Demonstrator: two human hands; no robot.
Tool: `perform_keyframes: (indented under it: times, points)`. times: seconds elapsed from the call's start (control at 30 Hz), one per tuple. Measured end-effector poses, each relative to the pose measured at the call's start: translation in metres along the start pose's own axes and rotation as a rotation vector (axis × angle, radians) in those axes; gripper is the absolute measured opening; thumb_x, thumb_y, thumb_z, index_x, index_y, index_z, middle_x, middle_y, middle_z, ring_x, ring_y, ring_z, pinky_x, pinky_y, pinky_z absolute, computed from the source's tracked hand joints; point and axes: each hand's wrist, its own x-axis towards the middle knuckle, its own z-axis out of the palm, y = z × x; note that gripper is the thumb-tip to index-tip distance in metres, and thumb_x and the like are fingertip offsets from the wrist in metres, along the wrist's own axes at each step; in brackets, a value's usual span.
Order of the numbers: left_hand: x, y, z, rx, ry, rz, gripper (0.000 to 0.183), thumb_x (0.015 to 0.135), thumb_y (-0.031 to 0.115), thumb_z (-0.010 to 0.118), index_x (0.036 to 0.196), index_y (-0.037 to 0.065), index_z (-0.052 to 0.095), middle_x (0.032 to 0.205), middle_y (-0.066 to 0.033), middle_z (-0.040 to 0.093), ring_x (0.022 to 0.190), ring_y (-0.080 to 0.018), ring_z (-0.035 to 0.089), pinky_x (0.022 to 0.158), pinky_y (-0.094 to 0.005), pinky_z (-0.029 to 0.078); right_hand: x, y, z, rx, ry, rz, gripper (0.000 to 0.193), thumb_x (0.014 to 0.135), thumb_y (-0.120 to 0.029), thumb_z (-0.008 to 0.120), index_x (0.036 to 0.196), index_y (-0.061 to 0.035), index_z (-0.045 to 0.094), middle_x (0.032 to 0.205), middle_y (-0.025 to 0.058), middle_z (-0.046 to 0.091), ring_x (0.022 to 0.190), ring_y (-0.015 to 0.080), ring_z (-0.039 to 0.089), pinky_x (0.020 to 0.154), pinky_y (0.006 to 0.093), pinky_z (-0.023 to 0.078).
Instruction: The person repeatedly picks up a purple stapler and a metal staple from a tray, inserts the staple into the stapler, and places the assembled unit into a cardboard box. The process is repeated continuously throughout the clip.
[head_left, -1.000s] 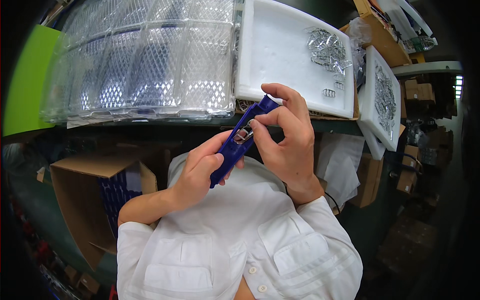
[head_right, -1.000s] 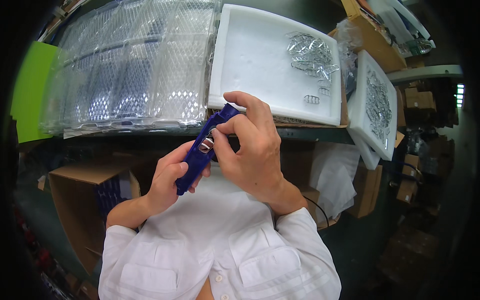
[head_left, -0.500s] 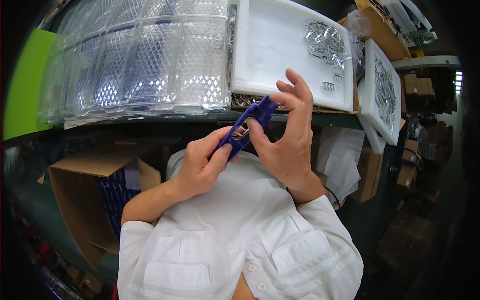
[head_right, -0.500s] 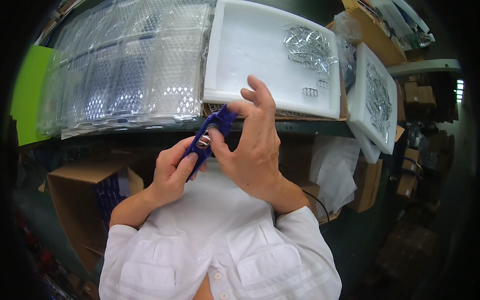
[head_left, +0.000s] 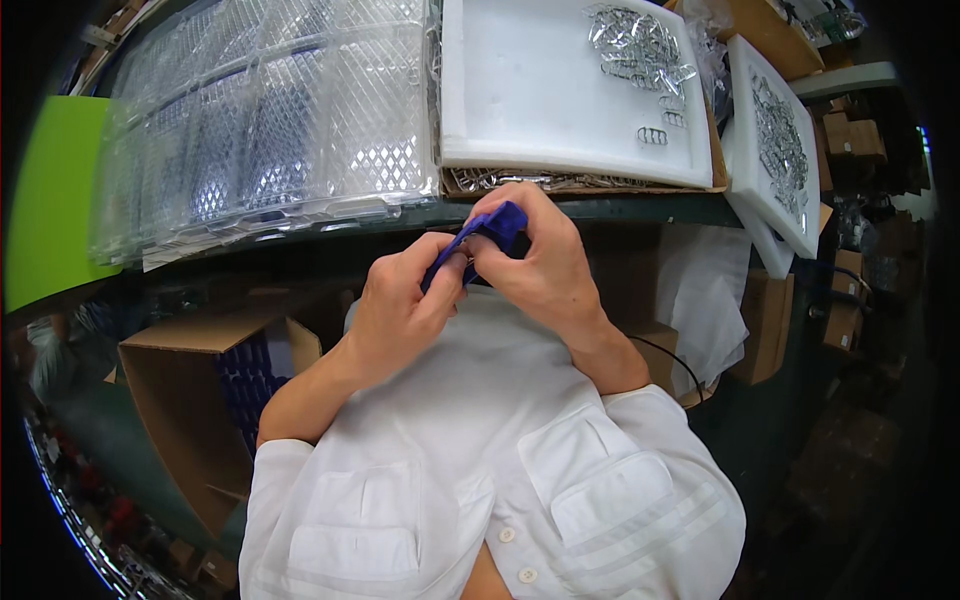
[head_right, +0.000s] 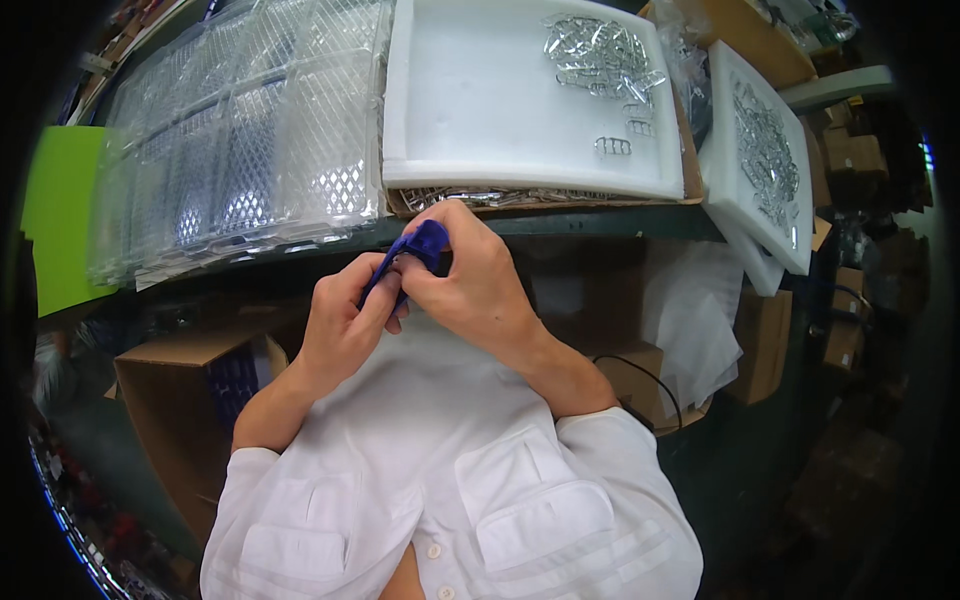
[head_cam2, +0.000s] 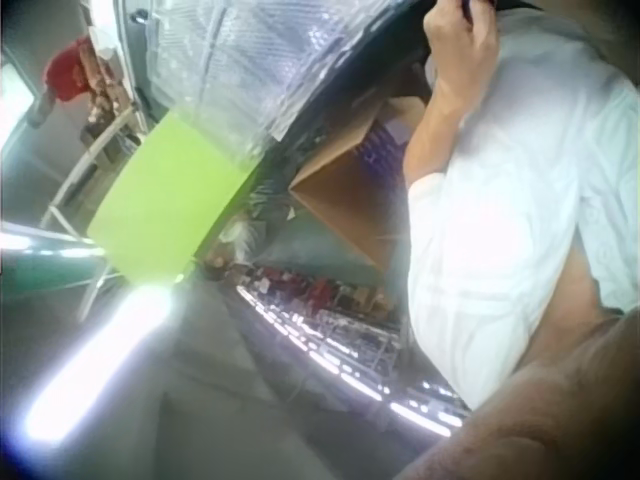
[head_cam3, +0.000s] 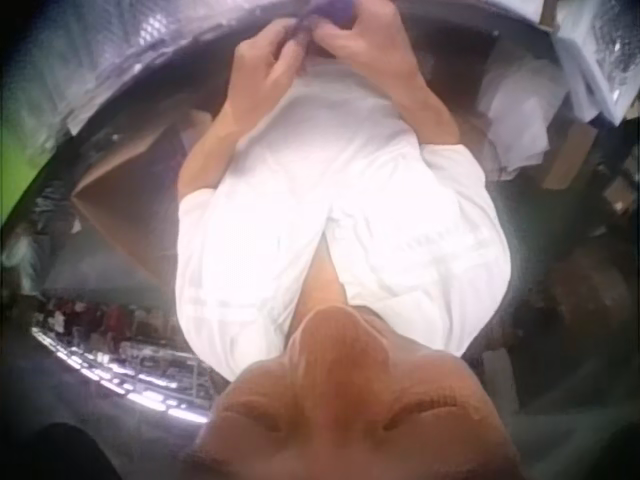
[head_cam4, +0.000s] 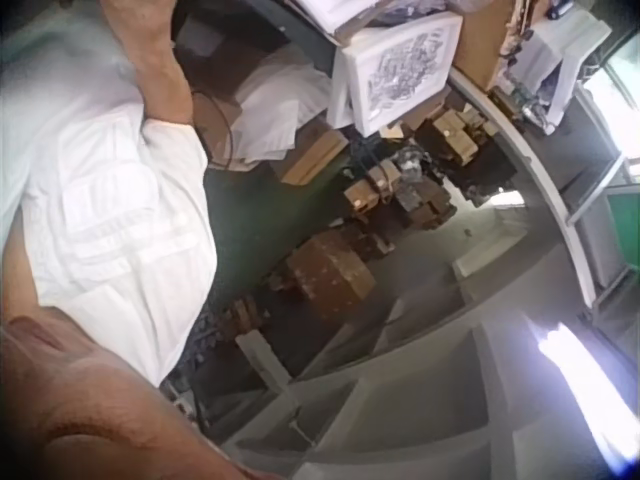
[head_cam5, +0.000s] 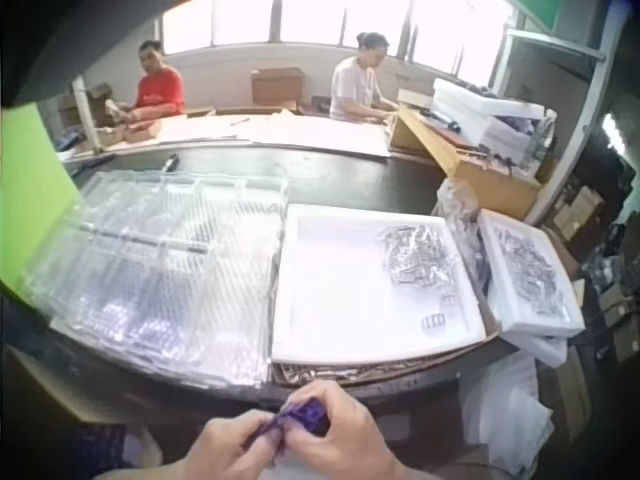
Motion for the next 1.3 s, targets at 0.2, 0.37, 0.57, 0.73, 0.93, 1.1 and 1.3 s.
perform_keyframes:
  times: [0.2, 0.37, 0.57, 0.73, 0.93, 1.1, 1.3]
  points:
    - [0.010, -0.005, 0.001, -0.089, 0.000, -0.096, 0.016, 0.103, 0.011, 0.063, 0.112, -0.002, 0.069, 0.074, -0.0027, 0.066, 0.063, -0.0079, 0.061, 0.058, -0.0266, 0.050, 0.009, 0.009, -0.003, 0.080, -0.021, -0.025, 0.022, 0.088, -0.001, 0.073, 0.107, -0.0008, 0.062, 0.091, 0.0079, 0.070, 0.082, 0.0147, 0.069, 0.075, 0.0315, 0.056]
    - [0.000, 0.037, -0.032, -0.189, -0.281, 0.022, 0.044, 0.100, 0.008, 0.066, 0.141, -0.005, 0.058, 0.109, -0.0094, 0.069, 0.088, -0.0133, 0.066, 0.081, -0.0295, 0.055, 0.009, 0.004, -0.025, 0.587, -0.075, -0.244, 0.027, 0.088, 0.015, 0.070, 0.111, 0.0002, 0.065, 0.119, 0.0155, 0.066, 0.114, 0.0214, 0.064, 0.097, 0.0341, 0.053]
    - [-0.001, 0.058, -0.031, 0.396, -0.046, 0.499, 0.067, 0.083, -0.002, 0.083, 0.145, -0.003, 0.056, 0.120, -0.0191, 0.071, 0.104, -0.0286, 0.073, 0.091, -0.0371, 0.059, 0.017, 0.011, -0.045, 0.461, -0.085, -0.470, 0.037, 0.077, 0.017, 0.072, 0.110, 0.0003, 0.070, 0.133, 0.0215, 0.063, 0.125, 0.0285, 0.062, 0.107, 0.0394, 0.050]
    - [0.006, 0.058, -0.027, 0.451, -0.005, 0.534, 0.069, 0.078, 0.000, 0.090, 0.139, -0.002, 0.056, 0.123, -0.0192, 0.073, 0.108, -0.0297, 0.075, 0.092, -0.0376, 0.061, 0.024, 0.015, -0.053, 0.335, -0.013, -0.504, 0.038, 0.077, 0.018, 0.070, 0.110, 0.0002, 0.071, 0.132, 0.0210, 0.064, 0.124, 0.0286, 0.064, 0.105, 0.0389, 0.052]
    - [0.023, 0.063, -0.018, 0.401, -0.021, 0.542, 0.056, 0.082, 0.008, 0.090, 0.129, -0.002, 0.061, 0.119, -0.0189, 0.073, 0.093, -0.0272, 0.077, 0.079, -0.0342, 0.064, 0.028, 0.022, -0.065, 0.332, 0.026, -0.443, 0.038, 0.077, 0.018, 0.069, 0.110, -0.0003, 0.070, 0.130, 0.0184, 0.066, 0.120, 0.0268, 0.066, 0.100, 0.0351, 0.053]
    - [0.036, 0.062, -0.009, 0.341, -0.044, 0.515, 0.054, 0.083, 0.010, 0.091, 0.126, 0.000, 0.059, 0.119, -0.0200, 0.074, 0.092, -0.0267, 0.077, 0.076, -0.0332, 0.064, 0.033, 0.029, -0.076, 0.377, 0.020, -0.385, 0.038, 0.079, 0.018, 0.068, 0.111, -0.0006, 0.069, 0.128, 0.0170, 0.067, 0.118, 0.0246, 0.066, 0.098, 0.0333, 0.054]
    - [0.053, 0.074, 0.000, 0.527, -0.090, 0.678, 0.054, 0.080, 0.010, 0.091, 0.125, -0.001, 0.063, 0.118, -0.0231, 0.073, 0.086, -0.0290, 0.077, 0.068, -0.0330, 0.063, 0.034, 0.036, -0.089, 0.473, -0.018, -0.312, 0.039, 0.079, 0.020, 0.065, 0.112, 0.0000, 0.068, 0.125, 0.0162, 0.067, 0.116, 0.0231, 0.066, 0.094, 0.0325, 0.054]
